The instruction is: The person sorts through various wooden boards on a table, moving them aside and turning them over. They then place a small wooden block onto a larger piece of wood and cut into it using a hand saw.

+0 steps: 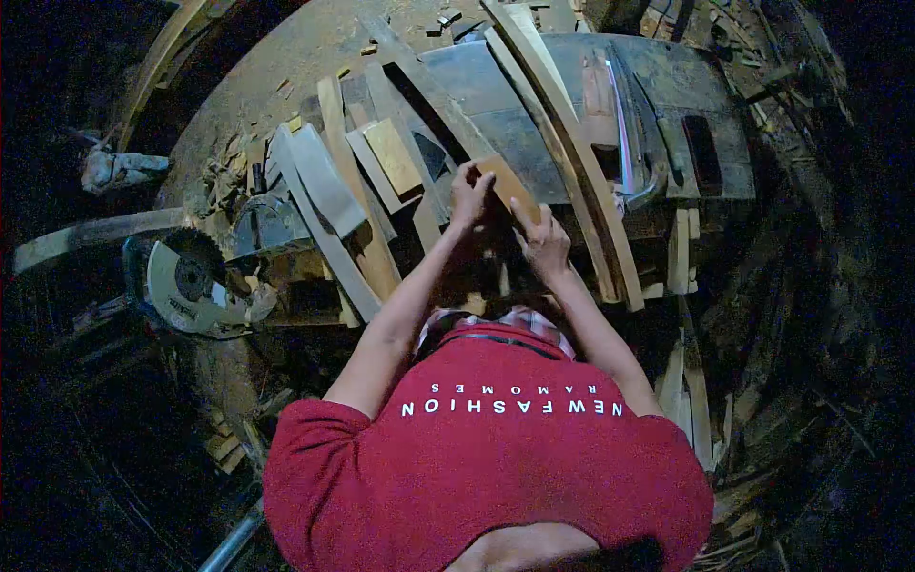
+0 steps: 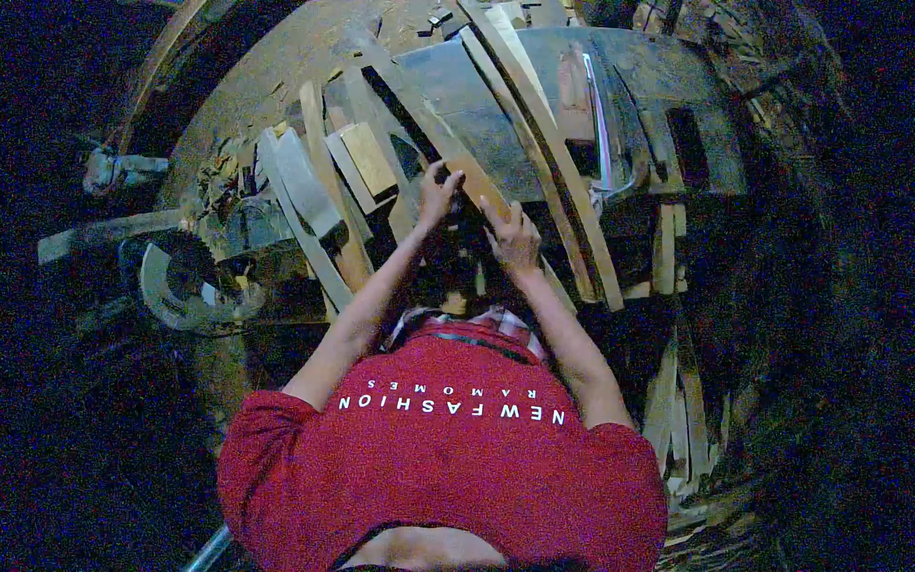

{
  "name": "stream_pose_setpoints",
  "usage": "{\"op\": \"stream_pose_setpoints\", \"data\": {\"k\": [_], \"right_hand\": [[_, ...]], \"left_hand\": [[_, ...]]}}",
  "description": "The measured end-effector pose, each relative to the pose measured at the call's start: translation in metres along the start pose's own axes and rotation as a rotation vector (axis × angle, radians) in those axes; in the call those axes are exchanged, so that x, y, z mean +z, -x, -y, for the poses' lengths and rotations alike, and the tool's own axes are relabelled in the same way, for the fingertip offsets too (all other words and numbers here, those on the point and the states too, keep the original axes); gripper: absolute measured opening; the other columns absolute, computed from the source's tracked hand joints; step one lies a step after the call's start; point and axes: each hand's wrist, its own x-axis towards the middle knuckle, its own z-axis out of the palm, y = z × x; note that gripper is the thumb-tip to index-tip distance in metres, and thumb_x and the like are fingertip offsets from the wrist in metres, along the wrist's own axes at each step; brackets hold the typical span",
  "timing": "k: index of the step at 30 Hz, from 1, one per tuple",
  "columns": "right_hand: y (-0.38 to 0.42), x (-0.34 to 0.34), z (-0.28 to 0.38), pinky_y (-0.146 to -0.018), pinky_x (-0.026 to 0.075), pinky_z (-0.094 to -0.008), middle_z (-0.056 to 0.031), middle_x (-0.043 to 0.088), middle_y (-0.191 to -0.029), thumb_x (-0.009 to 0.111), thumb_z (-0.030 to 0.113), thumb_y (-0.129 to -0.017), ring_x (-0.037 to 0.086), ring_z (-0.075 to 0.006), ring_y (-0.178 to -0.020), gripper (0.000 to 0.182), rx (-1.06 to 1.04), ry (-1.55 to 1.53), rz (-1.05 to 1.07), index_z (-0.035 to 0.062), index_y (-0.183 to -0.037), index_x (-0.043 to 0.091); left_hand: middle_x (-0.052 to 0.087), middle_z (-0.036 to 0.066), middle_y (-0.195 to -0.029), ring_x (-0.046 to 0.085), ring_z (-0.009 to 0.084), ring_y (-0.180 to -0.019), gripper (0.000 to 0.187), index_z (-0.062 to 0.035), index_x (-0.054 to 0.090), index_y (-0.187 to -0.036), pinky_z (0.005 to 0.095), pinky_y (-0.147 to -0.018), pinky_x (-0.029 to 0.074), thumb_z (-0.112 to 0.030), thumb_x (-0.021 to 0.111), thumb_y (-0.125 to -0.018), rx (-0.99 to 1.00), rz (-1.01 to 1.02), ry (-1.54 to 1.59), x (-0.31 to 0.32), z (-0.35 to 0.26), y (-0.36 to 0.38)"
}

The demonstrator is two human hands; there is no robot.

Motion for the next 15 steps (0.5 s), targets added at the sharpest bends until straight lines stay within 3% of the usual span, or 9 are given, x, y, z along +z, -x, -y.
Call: {"op": "stream_pose_setpoints", "data": {"k": [2,4,6,8,11,14,15], "right_hand": [[-0.026,0.008,0.006,-0.060,0.049,-0.0351,-0.0145,0.046,-0.097,0.062,0.030,-0.071,0.056,-0.0280,-0.073,0.062,0.004,0.029,-0.008,0.0331,-0.128,0.036],[-0.038,0.010,0.010,-0.060,0.049,-0.0345,-0.0140,0.046,-0.097,0.063,0.029,-0.071,0.055,-0.0274,-0.072,0.061,-0.001,0.047,-0.031,0.0330,-0.127,0.037],[-0.039,0.005,0.012,-0.061,0.049,-0.0378,-0.0149,0.047,-0.100,0.060,0.027,-0.075,0.056,-0.0311,-0.076,0.054,0.011,-0.032,-0.023,0.0303,-0.125,0.040],[-0.029,0.001,0.009,-0.063,0.049,-0.0373,-0.0144,0.047,-0.102,0.061,0.026,-0.074,0.056,-0.0315,-0.077,0.055,-0.003,-0.071,-0.027,0.0298,-0.125,0.041],[-0.023,0.002,0.007,-0.064,0.049,-0.0372,-0.0135,0.047,-0.103,0.063,0.023,-0.073,0.056,-0.0313,-0.077,0.057,0.027,-0.063,0.038,0.0296,-0.125,0.040],[-0.042,0.005,0.012,-0.063,0.049,-0.0374,-0.0125,0.047,-0.102,0.063,0.022,-0.072,0.057,-0.0307,-0.076,0.059,0.026,-0.035,0.047,0.0292,-0.126,0.040],[-0.055,0.009,0.015,-0.062,0.049,-0.0374,-0.0126,0.047,-0.102,0.064,0.022,-0.072,0.057,-0.0303,-0.074,0.059,0.031,-0.039,0.063,0.0297,-0.126,0.040]], "left_hand": [[0.059,0.008,-0.079,0.055,0.0154,-0.069,0.033,-0.0027,0.054,-0.101,0.0287,-0.062,0.044,-0.019,0.065,-0.075,0.002,-0.065,0.082,0.000,0.014,-0.026],[0.061,0.010,-0.080,0.057,0.0177,-0.071,0.034,-0.0029,0.054,-0.101,0.0303,-0.064,0.045,-0.019,0.065,-0.074,0.108,-0.143,-0.081,-0.007,0.003,-0.041],[0.059,0.008,-0.076,0.056,0.0177,-0.068,0.034,-0.0033,0.054,-0.102,0.0298,-0.063,0.045,-0.018,0.065,-0.073,-0.015,-0.124,-0.204,-0.010,-0.014,-0.035],[0.056,0.004,-0.074,0.052,0.0141,-0.067,0.035,-0.0049,0.053,-0.103,0.0270,-0.063,0.043,-0.016,0.066,-0.073,0.156,-0.116,-0.111,-0.005,0.006,-0.027],[0.051,0.000,-0.072,0.045,0.0090,-0.064,0.034,-0.0059,0.052,-0.104,0.0234,-0.061,0.041,-0.014,0.065,-0.074,-0.176,0.084,-0.051,-0.014,-0.024,-0.013],[0.051,0.000,-0.071,0.046,0.0086,-0.064,0.035,-0.0075,0.052,-0.106,0.0236,-0.059,0.041,-0.015,0.066,-0.074,-0.019,-0.003,0.055,-0.016,-0.015,-0.033],[0.053,0.002,-0.071,0.049,0.0097,-0.064,0.036,-0.0087,0.052,-0.106,0.0245,-0.060,0.042,-0.016,0.066,-0.074,-0.099,0.034,-0.061,-0.024,-0.018,-0.047]]}}
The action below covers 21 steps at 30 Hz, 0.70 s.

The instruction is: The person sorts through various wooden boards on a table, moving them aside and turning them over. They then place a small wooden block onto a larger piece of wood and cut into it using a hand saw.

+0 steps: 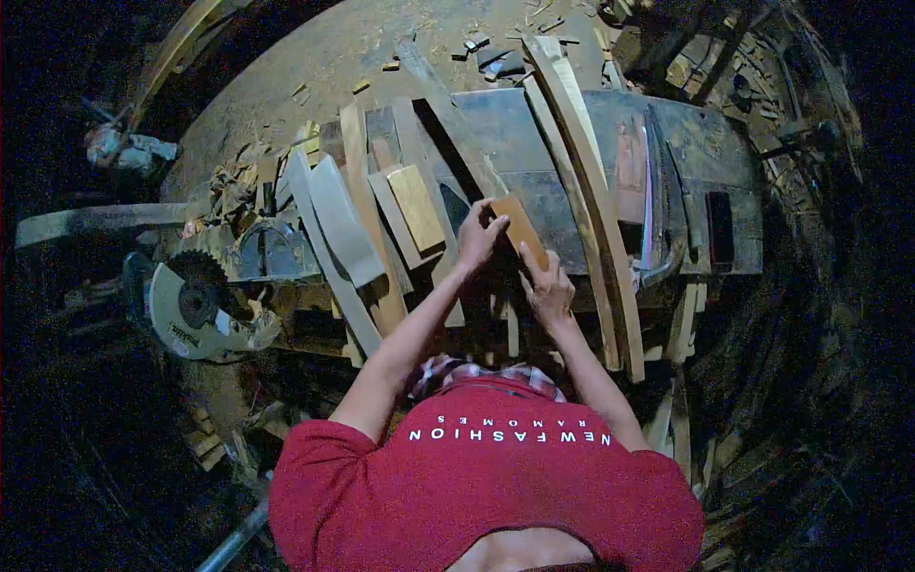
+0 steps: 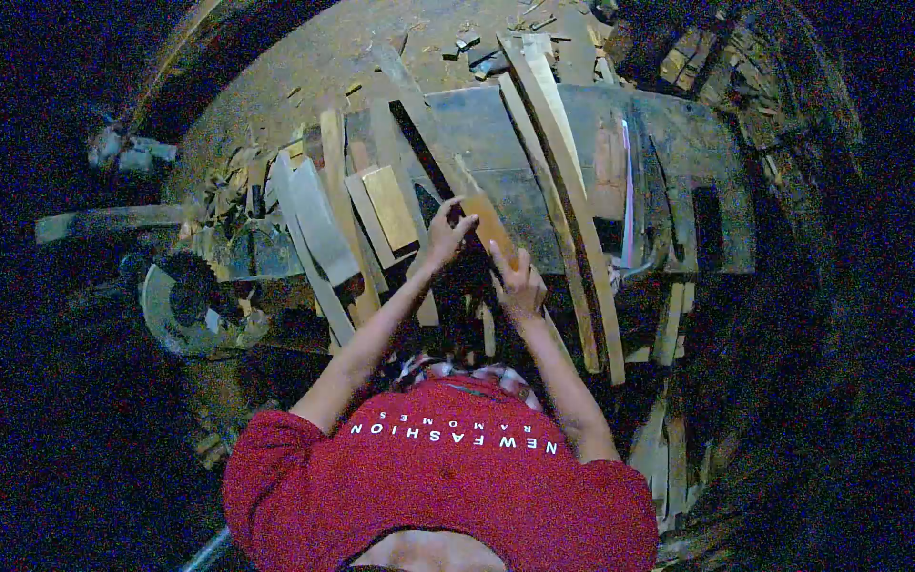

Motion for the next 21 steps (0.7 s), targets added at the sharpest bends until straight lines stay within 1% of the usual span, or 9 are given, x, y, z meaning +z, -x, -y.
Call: {"op": "stream_pose_setpoints", "data": {"k": [3,4,7,11,13,14,15,18,21], "right_hand": [[-0.047,0.014,0.013,-0.059,0.050,-0.0373,-0.0129,0.046,-0.102,0.064,0.023,-0.072,0.057,-0.0297,-0.071,0.060,-0.027,-0.011,-0.020,0.0308,-0.126,0.039],[-0.063,0.017,0.017,-0.057,0.049,-0.0374,-0.0131,0.046,-0.101,0.063,0.023,-0.072,0.057,-0.0294,-0.070,0.060,-0.044,-0.015,-0.052,0.0314,-0.126,0.039],[-0.105,0.026,0.030,-0.056,0.049,-0.0380,-0.0136,0.046,-0.099,0.063,0.024,-0.073,0.056,-0.0294,-0.068,0.059,-0.060,-0.020,-0.029,0.0326,-0.127,0.038],[-0.120,0.038,0.032,-0.056,0.049,-0.0387,-0.0132,0.046,-0.098,0.062,0.023,-0.074,0.056,-0.0303,-0.066,0.057,-0.083,-0.060,-0.101,0.0322,-0.126,0.040],[-0.107,0.033,0.032,-0.054,0.049,-0.0369,-0.0118,0.046,-0.096,0.063,0.026,-0.072,0.057,-0.0282,-0.065,0.060,-0.084,-0.030,-0.106,0.0331,-0.126,0.039],[-0.103,0.032,0.032,-0.053,0.050,-0.0351,-0.0103,0.047,-0.094,0.065,0.029,-0.071,0.057,-0.0260,-0.063,0.063,-0.078,-0.002,-0.111,0.0340,-0.127,0.038],[-0.104,0.028,0.034,-0.053,0.050,-0.0351,-0.0103,0.047,-0.094,0.065,0.029,-0.071,0.057,-0.0260,-0.063,0.063,-0.083,-0.002,-0.108,0.0340,-0.127,0.038],[-0.113,0.025,0.039,-0.052,0.050,-0.0363,-0.0113,0.047,-0.095,0.065,0.030,-0.071,0.058,-0.0271,-0.063,0.063,-0.054,0.022,-0.038,0.0348,-0.127,0.037],[-0.149,0.035,0.044,-0.052,0.050,-0.0364,-0.0121,0.047,-0.096,0.065,0.030,-0.070,0.058,-0.0273,-0.063,0.064,-0.078,-0.005,-0.049,0.0355,-0.127,0.036]], "left_hand": [[0.057,0.007,-0.075,0.054,0.0144,-0.067,0.037,-0.0085,0.052,-0.107,0.0278,-0.062,0.044,-0.017,0.066,-0.074,0.078,-0.088,-0.015,-0.012,0.014,-0.046],[0.061,0.011,-0.081,0.058,0.0206,-0.069,0.039,-0.0090,0.052,-0.108,0.0319,-0.063,0.046,-0.018,0.066,-0.073,0.264,-0.168,-0.032,-0.017,0.012,-0.065],[0.061,0.012,-0.084,0.059,0.0233,-0.071,0.040,-0.0103,0.051,-0.110,0.0333,-0.063,0.046,-0.022,0.064,-0.074,0.002,-0.151,-0.121,-0.036,0.009,-0.098],[0.061,0.013,-0.082,0.059,0.0222,-0.071,0.041,-0.0122,0.051,-0.111,0.0339,-0.063,0.046,-0.024,0.063,-0.075,0.020,-0.178,-0.115,-0.041,0.004,-0.112],[0.061,0.012,-0.084,0.059,0.0204,-0.074,0.043,-0.0129,0.049,-0.114,0.0341,-0.064,0.046,-0.026,0.063,-0.075,0.213,-0.248,-0.090,-0.037,0.001,-0.096],[0.060,0.013,-0.089,0.059,0.0209,-0.081,0.044,-0.0107,0.048,-0.115,0.0334,-0.069,0.045,-0.025,0.063,-0.076,0.049,-0.132,-0.039,-0.034,0.016,-0.095],[0.059,0.014,-0.097,0.058,0.0228,-0.088,0.044,-0.0085,0.047,-0.116,0.0330,-0.075,0.045,-0.023,0.061,-0.078,0.149,-0.175,0.003,-0.030,0.027,-0.094],[0.057,0.016,-0.103,0.057,0.0248,-0.093,0.043,-0.0068,0.046,-0.116,0.0332,-0.079,0.044,-0.022,0.060,-0.078,-0.016,-0.119,-0.007,-0.039,0.005,-0.096],[0.056,0.016,-0.106,0.056,0.0268,-0.093,0.042,-0.0068,0.047,-0.115,0.0341,-0.078,0.044,-0.022,0.060,-0.078,0.251,-0.234,-0.083,-0.047,0.016,-0.137]]}}
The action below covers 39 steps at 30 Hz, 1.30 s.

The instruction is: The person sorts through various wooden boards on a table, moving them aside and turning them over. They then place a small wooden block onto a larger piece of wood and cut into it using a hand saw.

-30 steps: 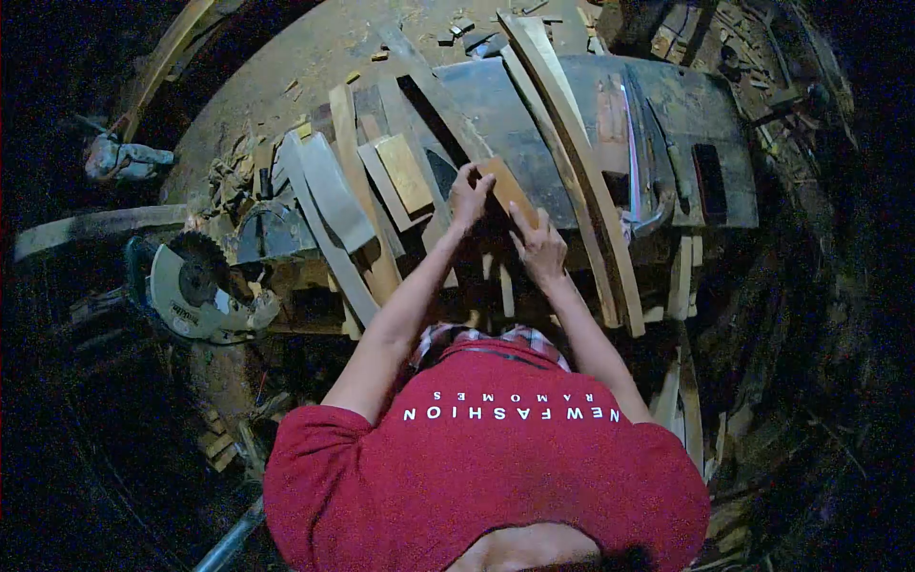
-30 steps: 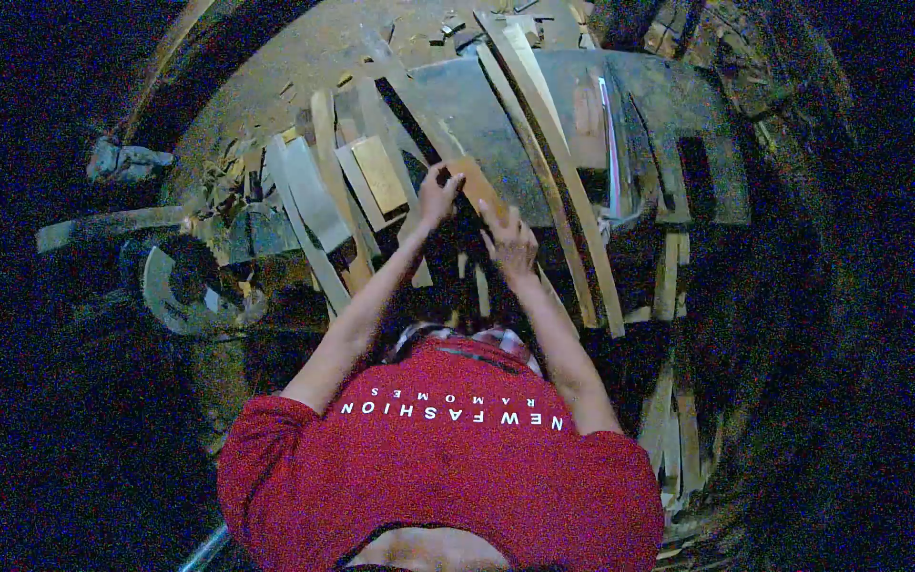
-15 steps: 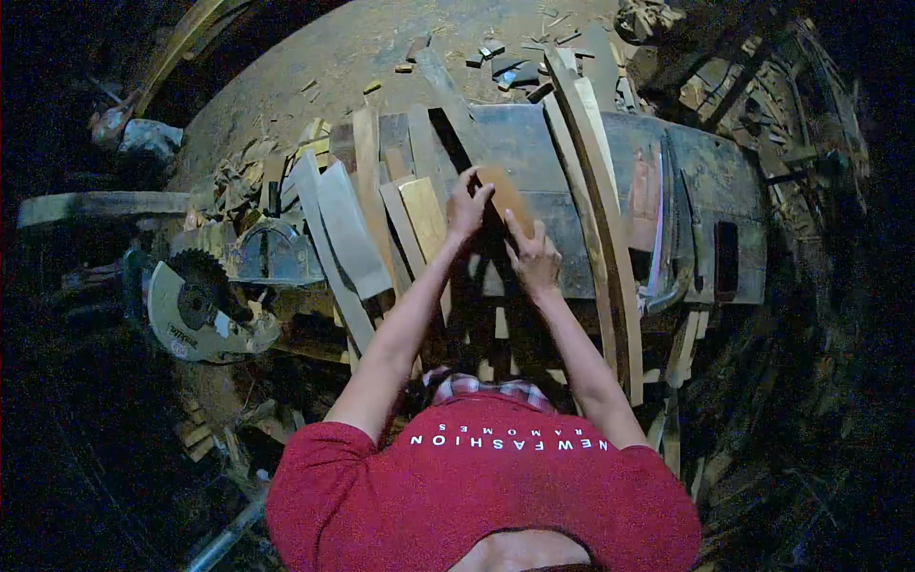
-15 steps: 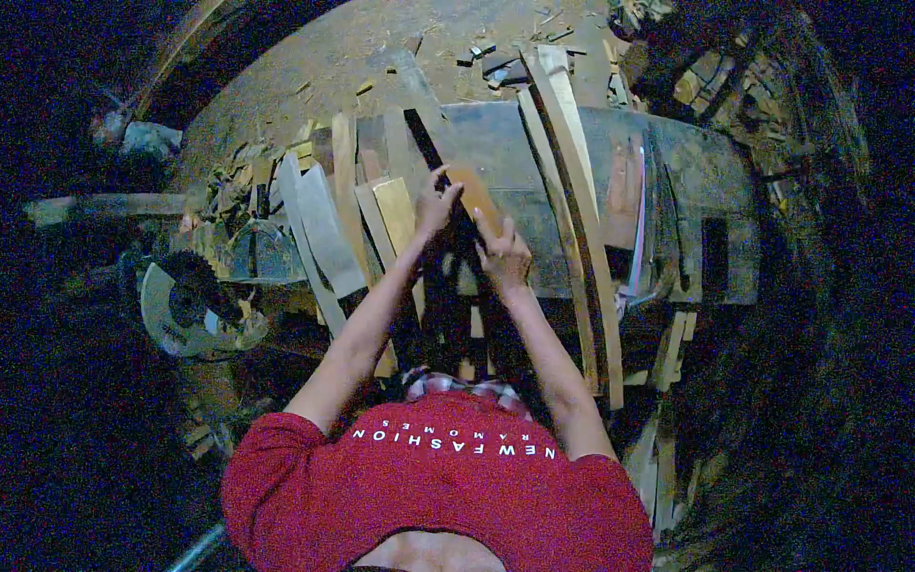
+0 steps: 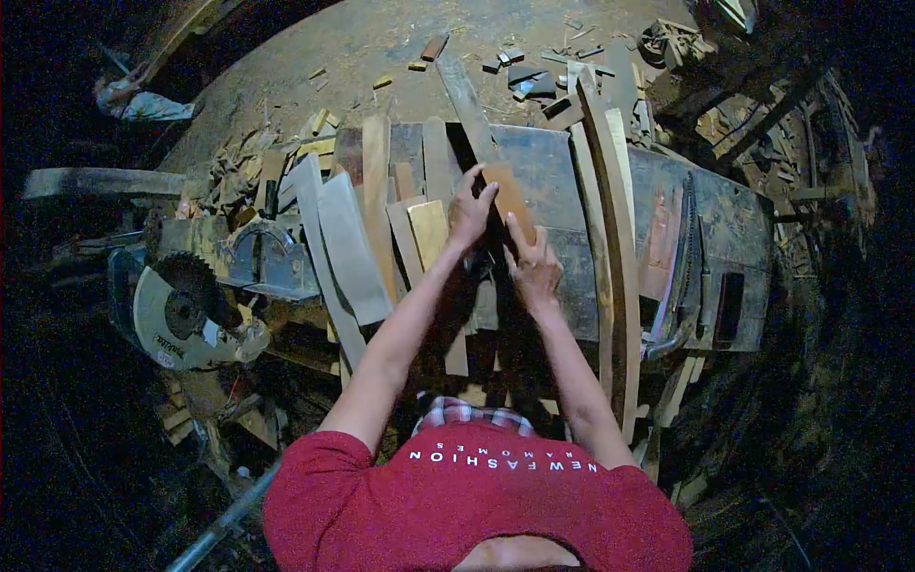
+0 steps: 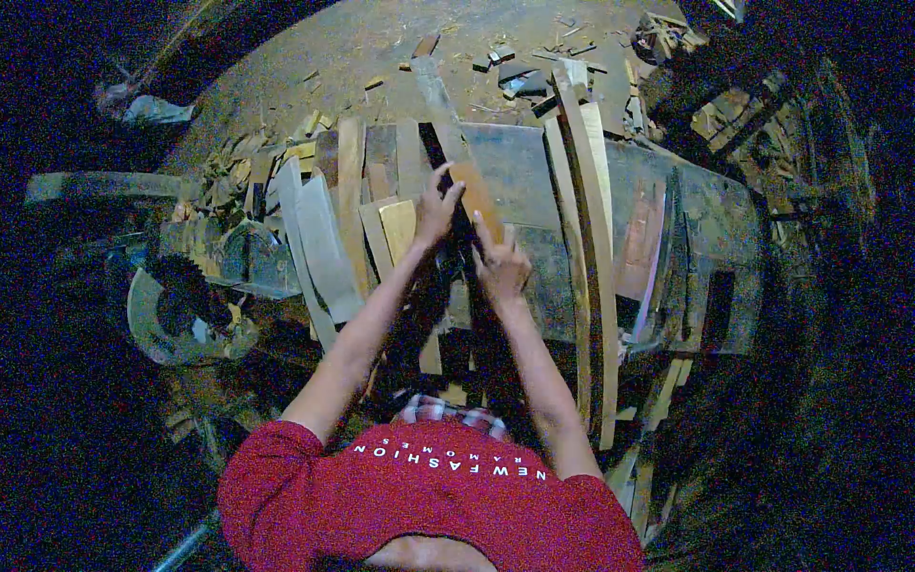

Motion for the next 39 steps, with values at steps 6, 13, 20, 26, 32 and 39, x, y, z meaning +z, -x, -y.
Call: {"op": "stream_pose_setpoints", "data": {"k": [6,13,20,26,32,39], "right_hand": [[-0.078,0.035,0.014,-0.054,0.049,-0.0396,-0.0101,0.047,-0.092,0.063,0.030,-0.073,0.058,-0.0276,-0.064,0.059,0.030,0.073,0.012,0.0365,-0.126,0.037],[-0.143,0.055,0.024,-0.053,0.049,-0.0397,-0.0117,0.047,-0.090,0.063,0.032,-0.072,0.059,-0.0300,-0.065,0.059,0.033,0.070,0.020,0.0372,-0.125,0.038],[-0.192,0.083,0.026,-0.050,0.048,-0.0423,-0.0140,0.048,-0.085,0.062,0.036,-0.073,0.059,-0.0310,-0.061,0.052,-0.019,-0.049,-0.133,0.0384,-0.122,0.043],[-0.208,0.092,0.030,-0.054,0.049,-0.0423,-0.0166,0.050,-0.095,0.064,0.036,-0.070,0.059,-0.0321,-0.067,0.055,0.000,-0.046,-0.113,0.0358,-0.121,0.044],[-0.181,0.099,0.017,-0.064,0.048,-0.0429,-0.0221,0.056,-0.095,0.066,0.039,-0.068,0.060,-0.0329,-0.076,0.060,0.118,-0.148,-0.038,0.0088,-0.116,0.048],[-0.081,0.048,-0.004,-0.056,0.046,-0.0433,-0.0164,0.059,-0.085,0.062,0.040,-0.071,0.057,-0.0307,-0.065,0.035,0.009,-0.055,-0.081,0.0170,-0.098,0.062]], "left_hand": [[0.057,0.017,-0.103,0.057,0.0317,-0.090,0.043,-0.0080,0.050,-0.113,0.0376,-0.075,0.045,-0.029,0.060,-0.077,-0.150,-0.001,-0.082,-0.012,0.017,-0.085],[0.061,0.018,-0.092,0.059,0.0335,-0.084,0.045,-0.0153,0.053,-0.113,0.0402,-0.071,0.046,-0.038,0.060,-0.075,-0.149,-0.054,-0.115,-0.019,0.036,-0.152],[0.060,0.020,-0.094,0.059,0.0333,-0.087,0.048,-0.0144,0.052,-0.116,0.0397,-0.075,0.045,-0.034,0.062,-0.074,-0.204,-0.054,-0.124,-0.023,0.054,-0.206],[0.058,0.022,-0.100,0.057,0.0348,-0.092,0.050,-0.0056,0.049,-0.118,0.0389,-0.080,0.043,-0.026,0.062,-0.073,-0.180,-0.200,-0.223,-0.020,0.022,-0.202],[0.061,0.022,-0.092,0.060,0.0343,-0.083,0.047,-0.0026,0.047,-0.116,0.0390,-0.072,0.045,-0.016,0.060,-0.073,-0.082,-0.166,-0.090,-0.013,0.018,-0.153],[0.059,0.021,-0.095,0.058,0.0307,-0.090,0.064,-0.0095,0.034,-0.130,0.0388,-0.077,0.044,-0.023,0.061,-0.073,-0.248,0.063,-0.284,-0.011,-0.027,-0.054]]}}
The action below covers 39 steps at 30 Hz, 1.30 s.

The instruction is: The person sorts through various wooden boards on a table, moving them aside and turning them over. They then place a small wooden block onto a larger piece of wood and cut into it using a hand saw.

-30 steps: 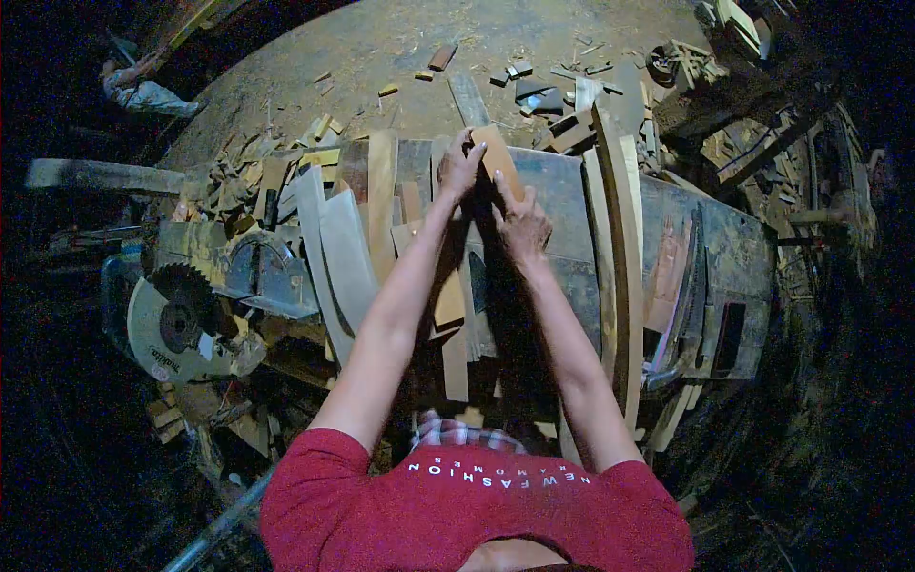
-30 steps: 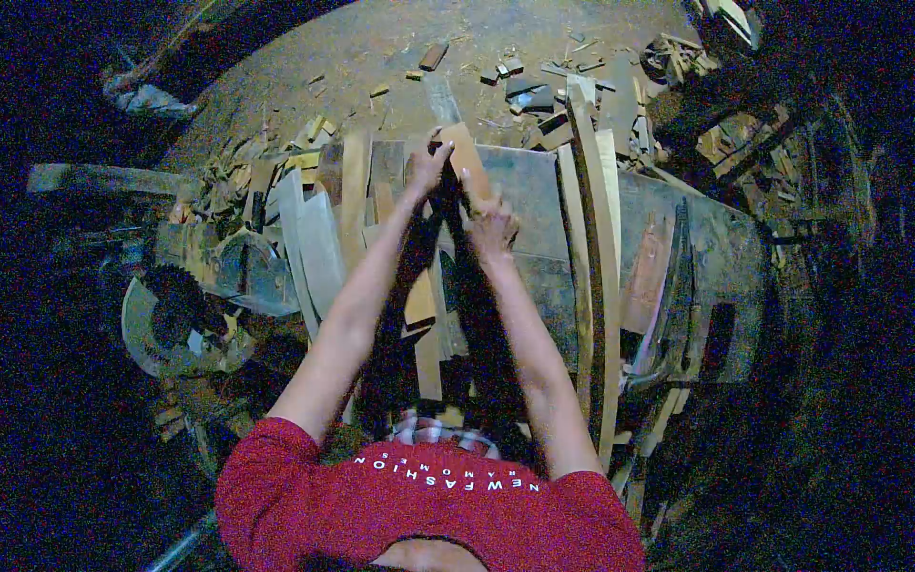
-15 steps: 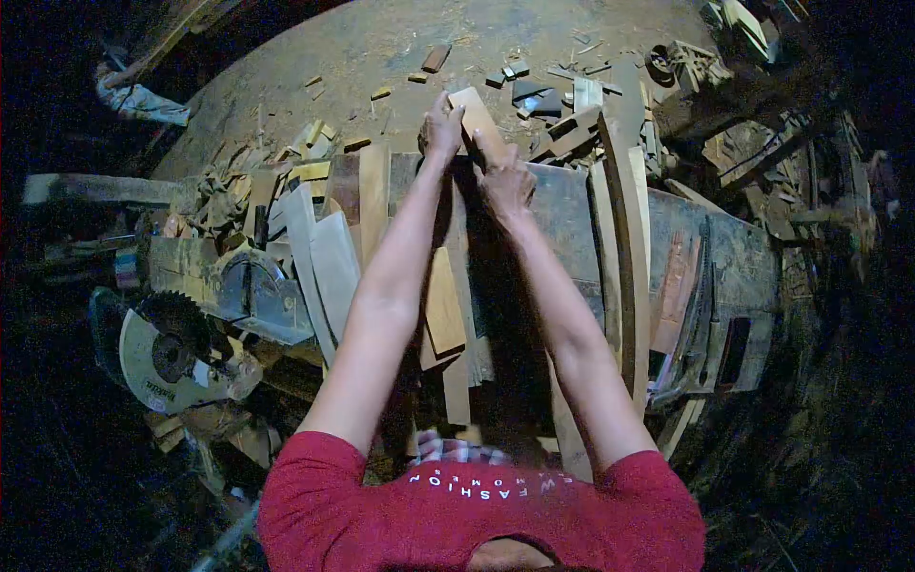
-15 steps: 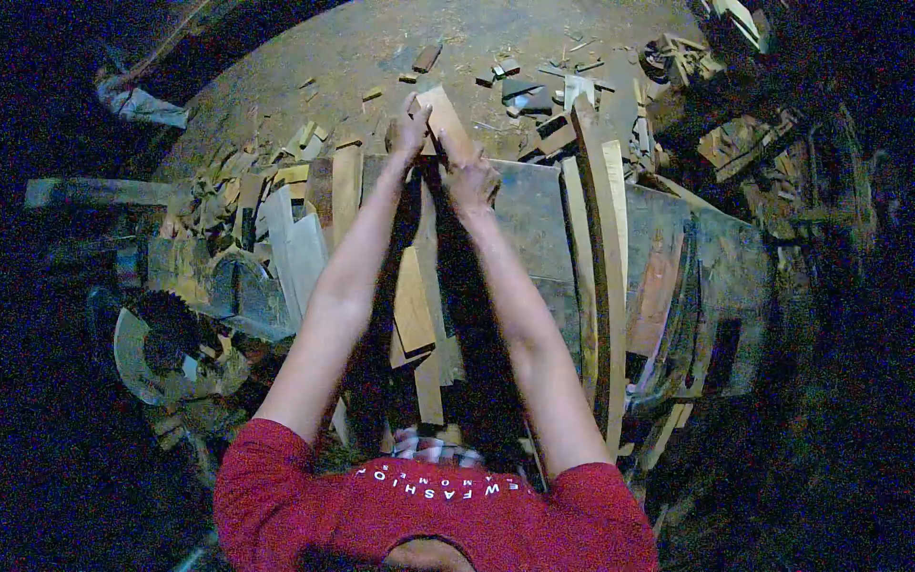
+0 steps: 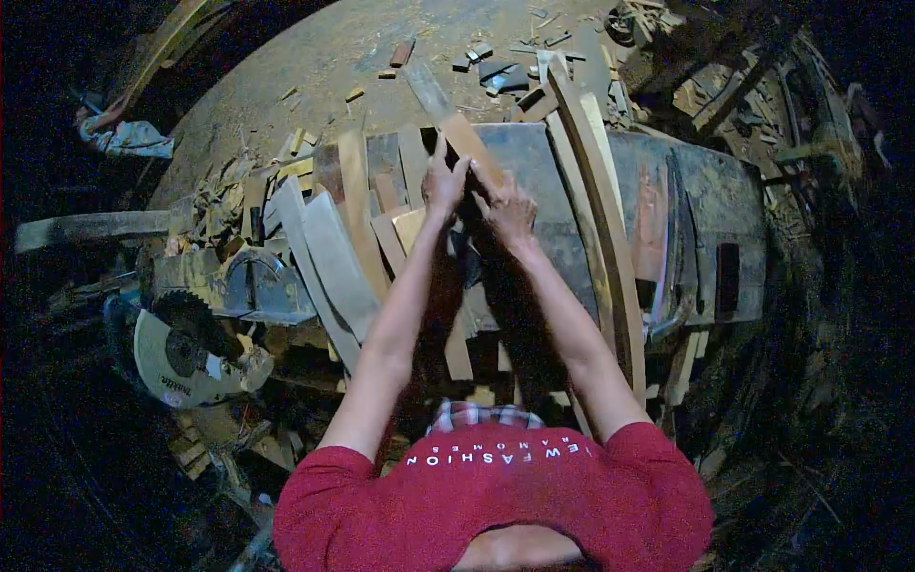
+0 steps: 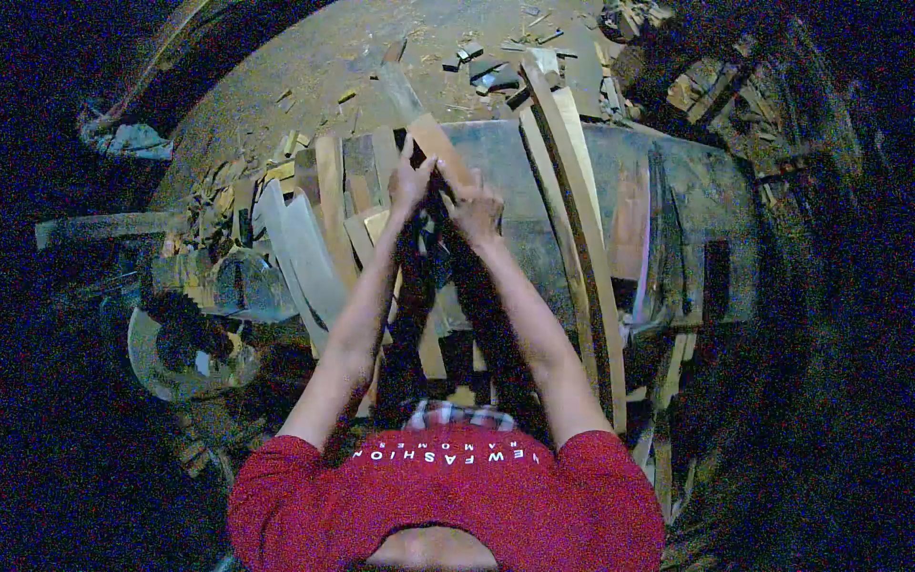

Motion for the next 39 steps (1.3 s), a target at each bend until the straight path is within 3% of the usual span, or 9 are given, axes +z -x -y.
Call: {"op": "stream_pose_setpoints", "data": {"k": [4,6,9,11,13,21,27,31,39], "right_hand": [[0.059,-0.034,-0.018,-0.057,0.046,-0.0426,-0.0153,0.053,-0.088,0.061,0.034,-0.073,0.055,-0.0302,-0.066,0.043,0.003,-0.082,-0.082,0.0247,-0.114,0.053],[0.084,-0.055,-0.027,-0.062,0.048,-0.0390,-0.0127,0.051,-0.097,0.059,0.029,-0.077,0.056,-0.0296,-0.078,0.051,0.063,0.026,-0.070,0.0273,-0.125,0.042],[0.113,-0.055,-0.056,-0.065,0.046,-0.0391,-0.0120,0.051,-0.096,0.059,0.029,-0.076,0.054,-0.0292,-0.081,0.053,0.087,0.025,-0.130,0.0216,-0.126,0.042],[0.125,-0.059,-0.063,-0.068,0.044,-0.0402,-0.0112,0.052,-0.095,0.060,0.029,-0.075,0.052,-0.0293,-0.083,0.054,0.119,0.059,-0.083,0.0179,-0.125,0.042],[0.137,-0.060,-0.069,-0.070,0.041,-0.0438,-0.0115,0.051,-0.096,0.060,0.030,-0.075,0.049,-0.0304,-0.088,0.054,0.010,0.265,-0.071,0.0189,-0.125,0.042],[0.204,-0.093,-0.037,-0.071,0.037,-0.0455,-0.0129,0.047,-0.099,0.064,0.038,-0.069,0.044,-0.0313,-0.092,0.054,-0.073,0.096,-0.087,0.0131,-0.115,0.051],[0.241,-0.100,-0.032,-0.073,0.039,-0.0441,-0.0127,0.044,-0.106,0.069,0.035,-0.062,0.043,-0.0311,-0.096,0.082,0.126,0.134,0.120,0.0100,-0.131,0.031],[0.243,-0.091,-0.032,-0.067,0.044,-0.0418,-0.0134,0.043,-0.102,0.072,0.021,-0.060,0.046,-0.0321,-0.090,0.073,0.160,0.081,0.067,0.0060,-0.123,0.038],[0.239,-0.108,-0.060,-0.069,0.044,-0.0445,-0.0164,0.048,-0.095,0.073,0.021,-0.061,0.051,-0.0363,-0.084,0.068,0.136,-0.118,0.166,0.0042,-0.118,0.040]], "left_hand": [[0.059,0.019,-0.097,0.057,0.0302,-0.090,0.062,-0.0083,0.036,-0.129,0.0360,-0.077,0.044,-0.024,0.062,-0.075,0.235,0.029,0.270,0.006,0.004,0.067],[0.059,0.018,-0.098,0.058,0.0284,-0.088,0.058,-0.0056,0.039,-0.126,0.0339,-0.078,0.044,-0.022,0.063,-0.075,0.092,0.105,0.237,0.015,0.017,0.103],[0.059,0.018,-0.098,0.058,0.0282,-0.086,0.055,-0.0045,0.043,-0.123,0.0331,-0.075,0.045,-0.019,0.064,-0.074,0.241,0.074,0.256,0.023,0.026,0.166],[0.059,0.018,-0.099,0.057,0.0276,-0.091,0.050,-0.0054,0.046,-0.120,0.0334,-0.077,0.045,-0.019,0.064,-0.074,0.003,0.245,0.270,0.026,0.025,0.206],[0.059,0.017,-0.100,0.057,0.0296,-0.091,0.049,-0.0062,0.048,-0.119,0.0352,-0.076,0.045,-0.021,0.064,-0.074,0.228,0.230,0.211,0.035,0.037,0.233],[0.062,0.016,-0.091,0.061,0.0303,-0.081,0.043,-0.0078,0.051,-0.115,0.0353,-0.072,0.047,-0.022,0.062,-0.076,0.241,0.383,0.066,0.020,0.040,0.288],[0.063,0.011,-0.095,0.062,0.0214,-0.082,0.037,-0.0060,0.054,-0.110,0.0308,-0.071,0.048,-0.020,0.062,-0.077,-0.001,0.542,0.157,0.016,0.043,0.322],[0.062,0.009,-0.092,0.062,0.0149,-0.074,0.036,-0.0040,0.052,-0.113,0.0268,-0.064,0.049,-0.015,0.060,-0.079,0.078,0.593,0.281,0.023,0.055,0.337],[0.058,0.005,-0.092,0.058,0.0107,-0.069,0.042,-0.0106,0.047,-0.120,0.0229,-0.053,0.045,-0.026,0.057,-0.083,-0.272,0.557,0.619,0.022,0.050,0.297]]}}
